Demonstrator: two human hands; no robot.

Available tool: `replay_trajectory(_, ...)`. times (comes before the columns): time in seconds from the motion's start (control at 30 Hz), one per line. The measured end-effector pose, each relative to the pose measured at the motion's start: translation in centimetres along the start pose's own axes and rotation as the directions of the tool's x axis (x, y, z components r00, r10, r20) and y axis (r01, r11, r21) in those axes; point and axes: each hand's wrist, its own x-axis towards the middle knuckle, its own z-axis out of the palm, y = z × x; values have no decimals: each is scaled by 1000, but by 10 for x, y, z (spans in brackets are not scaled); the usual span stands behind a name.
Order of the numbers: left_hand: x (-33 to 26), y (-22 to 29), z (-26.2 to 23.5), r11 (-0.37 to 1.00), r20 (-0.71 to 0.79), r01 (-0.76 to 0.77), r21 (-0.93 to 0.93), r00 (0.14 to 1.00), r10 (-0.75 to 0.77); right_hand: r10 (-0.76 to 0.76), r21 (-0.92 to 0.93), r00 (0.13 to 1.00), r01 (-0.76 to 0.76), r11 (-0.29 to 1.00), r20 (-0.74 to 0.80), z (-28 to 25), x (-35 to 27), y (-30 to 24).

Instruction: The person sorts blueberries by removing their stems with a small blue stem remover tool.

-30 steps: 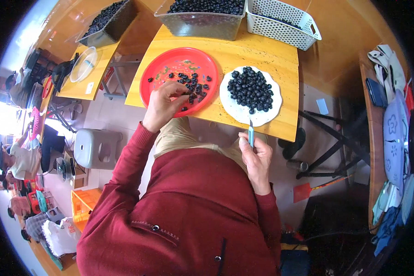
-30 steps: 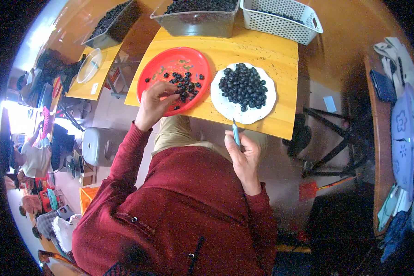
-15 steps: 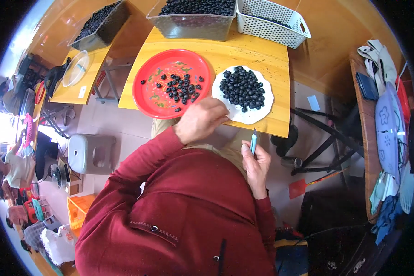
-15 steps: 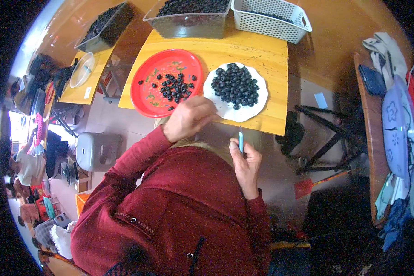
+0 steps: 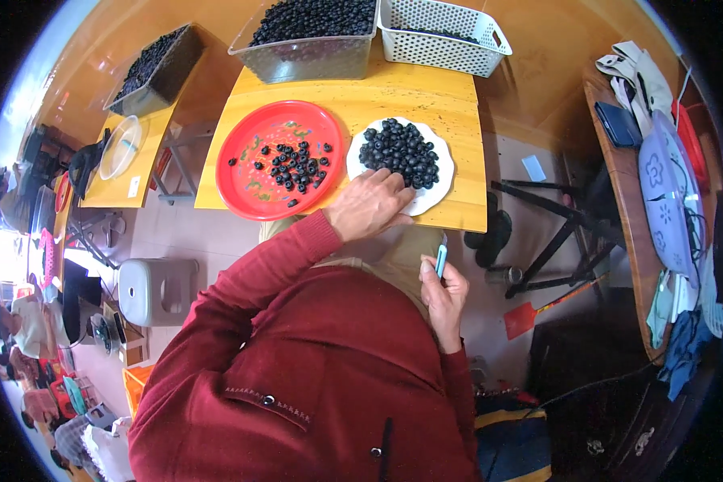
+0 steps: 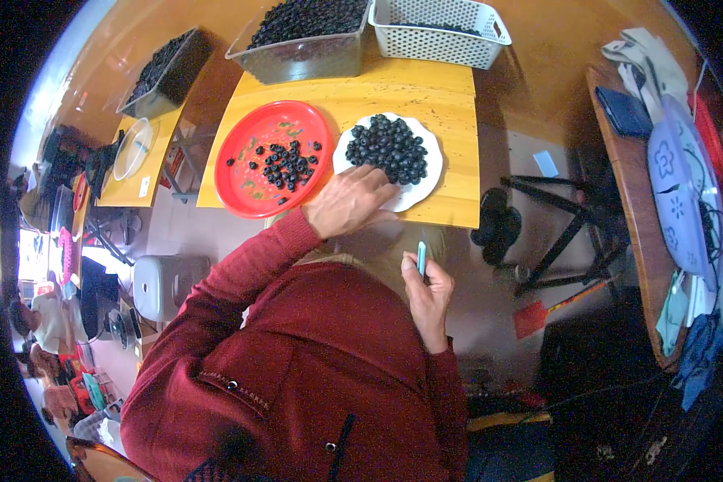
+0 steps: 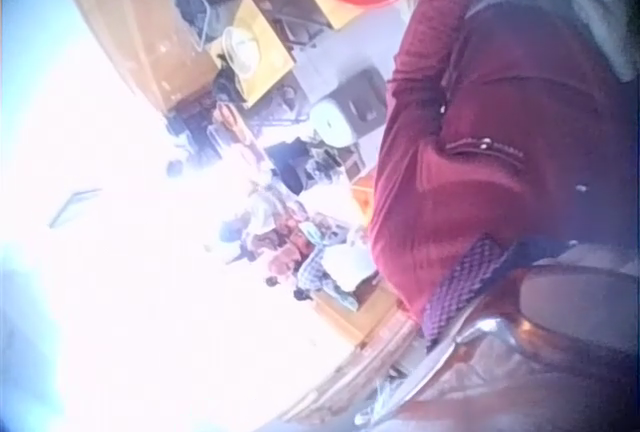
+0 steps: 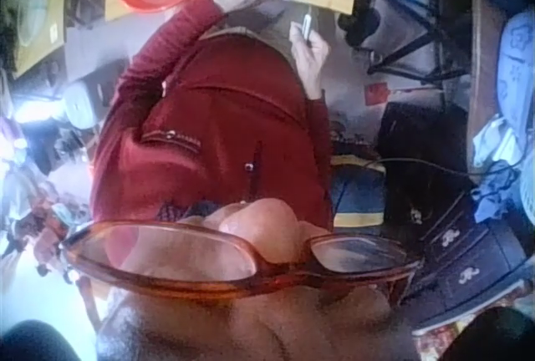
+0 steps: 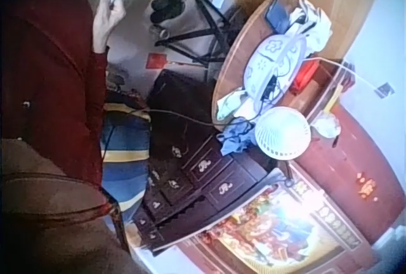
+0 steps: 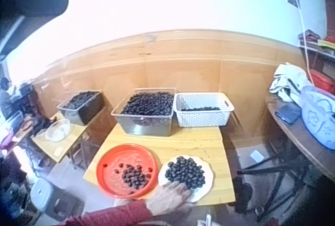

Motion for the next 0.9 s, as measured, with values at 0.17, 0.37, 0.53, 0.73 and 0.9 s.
replay_trajectory(0.17, 1, 1, -4, 999, 59, 20, -43, 998, -18, 9, 27, 1000, -9, 1000, -4, -2, 0, 3)
replay_trajectory(0.37, 0, 1, -3, 991, -14, 41, -125, 999, -43, 26, 29, 1000, -25, 999, -17, -4, 2, 6)
replay_trajectory(0.53, 1, 3, 2, 994, -8, 66, -87, 998, -67, 22, 44, 999, -21, 999, -32, -9, 3, 13)
replay_trajectory(0.73, 1, 5, -2, 990, 44, 94, -109, 995, -90, 18, 52, 998, -16, 999, -52, -14, 4, 17)
replay_trajectory(0.9, 0, 7, -7, 975, 122, 140, -170, 985, -120, 19, 48, 998, -17, 999, -59, -16, 4, 15)
